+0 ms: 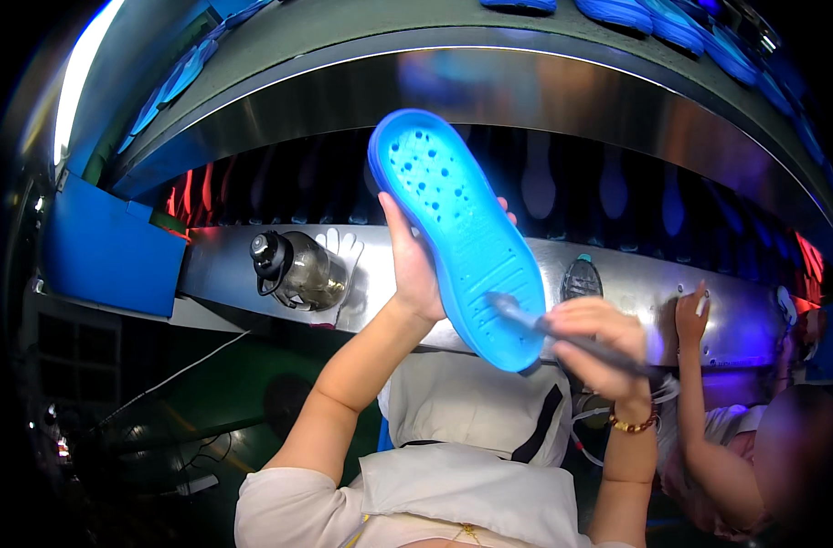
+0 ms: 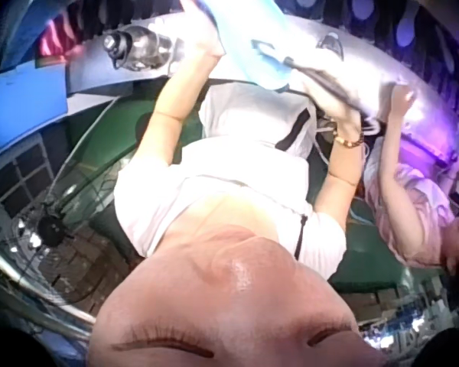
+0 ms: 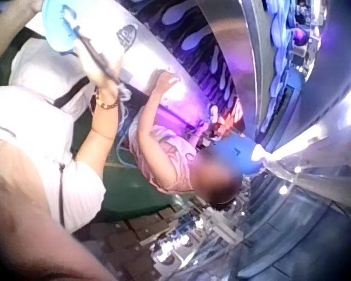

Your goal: The person repeatedly picks up shoe soles from a conveyor belt and applies liquid to their surfaces using a brush applicator tool while turning the soles by hand.

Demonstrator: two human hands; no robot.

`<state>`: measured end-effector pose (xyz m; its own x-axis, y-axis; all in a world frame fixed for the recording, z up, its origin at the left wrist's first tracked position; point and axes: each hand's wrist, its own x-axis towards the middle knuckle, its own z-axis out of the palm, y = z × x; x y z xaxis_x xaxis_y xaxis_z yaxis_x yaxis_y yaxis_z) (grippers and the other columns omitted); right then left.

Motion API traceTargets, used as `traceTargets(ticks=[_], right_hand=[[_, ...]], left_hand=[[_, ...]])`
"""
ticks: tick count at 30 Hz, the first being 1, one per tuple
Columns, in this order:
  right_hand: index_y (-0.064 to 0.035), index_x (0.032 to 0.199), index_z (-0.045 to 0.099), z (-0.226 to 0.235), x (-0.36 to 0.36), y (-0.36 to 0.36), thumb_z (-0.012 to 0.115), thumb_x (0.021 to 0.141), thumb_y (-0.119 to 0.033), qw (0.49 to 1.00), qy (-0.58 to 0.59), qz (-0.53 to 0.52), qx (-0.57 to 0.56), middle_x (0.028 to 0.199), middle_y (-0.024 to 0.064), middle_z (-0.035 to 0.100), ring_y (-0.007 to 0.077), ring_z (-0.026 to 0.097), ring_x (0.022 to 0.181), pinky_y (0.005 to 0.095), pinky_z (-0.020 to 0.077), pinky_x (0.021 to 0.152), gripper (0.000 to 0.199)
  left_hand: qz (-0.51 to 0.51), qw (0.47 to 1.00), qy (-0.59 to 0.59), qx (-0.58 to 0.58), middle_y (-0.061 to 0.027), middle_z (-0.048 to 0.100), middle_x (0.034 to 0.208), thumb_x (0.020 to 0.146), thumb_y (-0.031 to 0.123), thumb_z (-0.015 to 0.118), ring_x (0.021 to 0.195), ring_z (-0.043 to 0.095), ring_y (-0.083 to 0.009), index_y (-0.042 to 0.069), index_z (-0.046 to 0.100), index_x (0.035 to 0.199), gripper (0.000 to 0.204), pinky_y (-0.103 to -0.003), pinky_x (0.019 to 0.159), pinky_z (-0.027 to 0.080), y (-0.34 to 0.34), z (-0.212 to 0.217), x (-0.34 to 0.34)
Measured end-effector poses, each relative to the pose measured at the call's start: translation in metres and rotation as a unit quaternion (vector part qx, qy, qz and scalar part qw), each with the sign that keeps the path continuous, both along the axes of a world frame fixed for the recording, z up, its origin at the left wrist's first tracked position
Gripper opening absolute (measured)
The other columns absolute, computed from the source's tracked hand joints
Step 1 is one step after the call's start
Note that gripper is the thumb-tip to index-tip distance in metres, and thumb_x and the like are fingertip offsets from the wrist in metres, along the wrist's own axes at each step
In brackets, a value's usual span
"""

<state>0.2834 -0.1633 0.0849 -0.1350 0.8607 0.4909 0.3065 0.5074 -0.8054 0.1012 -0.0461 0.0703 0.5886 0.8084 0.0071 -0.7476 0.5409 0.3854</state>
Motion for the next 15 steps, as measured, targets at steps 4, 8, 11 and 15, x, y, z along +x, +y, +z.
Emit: traceTargets(ticks=[4, 8, 11, 15], right_hand=[[-0.0002, 0.084, 0.065, 0.007, 0.0, -0.011, 0.068, 0.064, 0.0, 0.986, -0.078, 0.14, -0.043, 0.087, 0.0137, 0.065, 0.0249, 0.061, 0.089, 0.0341, 0.0439, 0.085, 0.02], [0.0054, 0.088, 0.06, -0.014, 0.013, -0.013, 0.061, 0.068, 0.004, 0.941, 0.305, 0.089, -0.119, 0.096, 0.0229, 0.06, 0.0301, 0.058, 0.094, 0.0378, 0.0435, 0.086, 0.02], [0.0067, 0.095, 0.056, -0.015, -0.013, -0.013, 0.06, 0.074, 0.002, 0.866, 0.474, 0.053, -0.151, 0.1, 0.0235, 0.059, 0.0256, 0.058, 0.094, 0.0345, 0.0446, 0.086, 0.022], [0.0062, 0.092, 0.058, -0.002, -0.03, -0.024, 0.059, 0.073, 0.006, 0.946, 0.304, 0.03, -0.106, 0.099, 0.0224, 0.059, 0.0246, 0.059, 0.093, 0.0326, 0.0455, 0.083, 0.019]], left_hand=[[-0.037, 0.996, -0.01, 0.084, -0.0214, 0.048, 0.116, 0.069, 0.08, 0.026, 0.106, 0.048, -0.038, 0.008, 0.037, 0.126, 0.092, -0.055, 0.089, 0.038, 0.007, 0.009, -0.007], [0.012, 0.998, 0.052, 0.028, -0.0214, 0.045, 0.12, 0.077, 0.072, 0.023, 0.107, 0.048, -0.0358, 0.002, 0.032, 0.129, 0.087, -0.05, 0.094, 0.037, 0.001, 0.038, 0.009], [0.013, 0.994, 0.053, 0.096, -0.0217, 0.037, 0.129, 0.078, 0.068, 0.028, 0.115, 0.043, -0.0334, -0.004, 0.023, 0.132, 0.09, -0.045, 0.097, 0.035, -0.038, 0.02, 0.009], [0.014, 0.993, 0.051, 0.105, -0.0172, 0.053, 0.111, 0.086, 0.036, 0.042, 0.098, 0.055, -0.0242, -0.005, 0.039, 0.122, 0.054, -0.035, 0.085, 0.044, -0.041, 0.009, 0.007]])
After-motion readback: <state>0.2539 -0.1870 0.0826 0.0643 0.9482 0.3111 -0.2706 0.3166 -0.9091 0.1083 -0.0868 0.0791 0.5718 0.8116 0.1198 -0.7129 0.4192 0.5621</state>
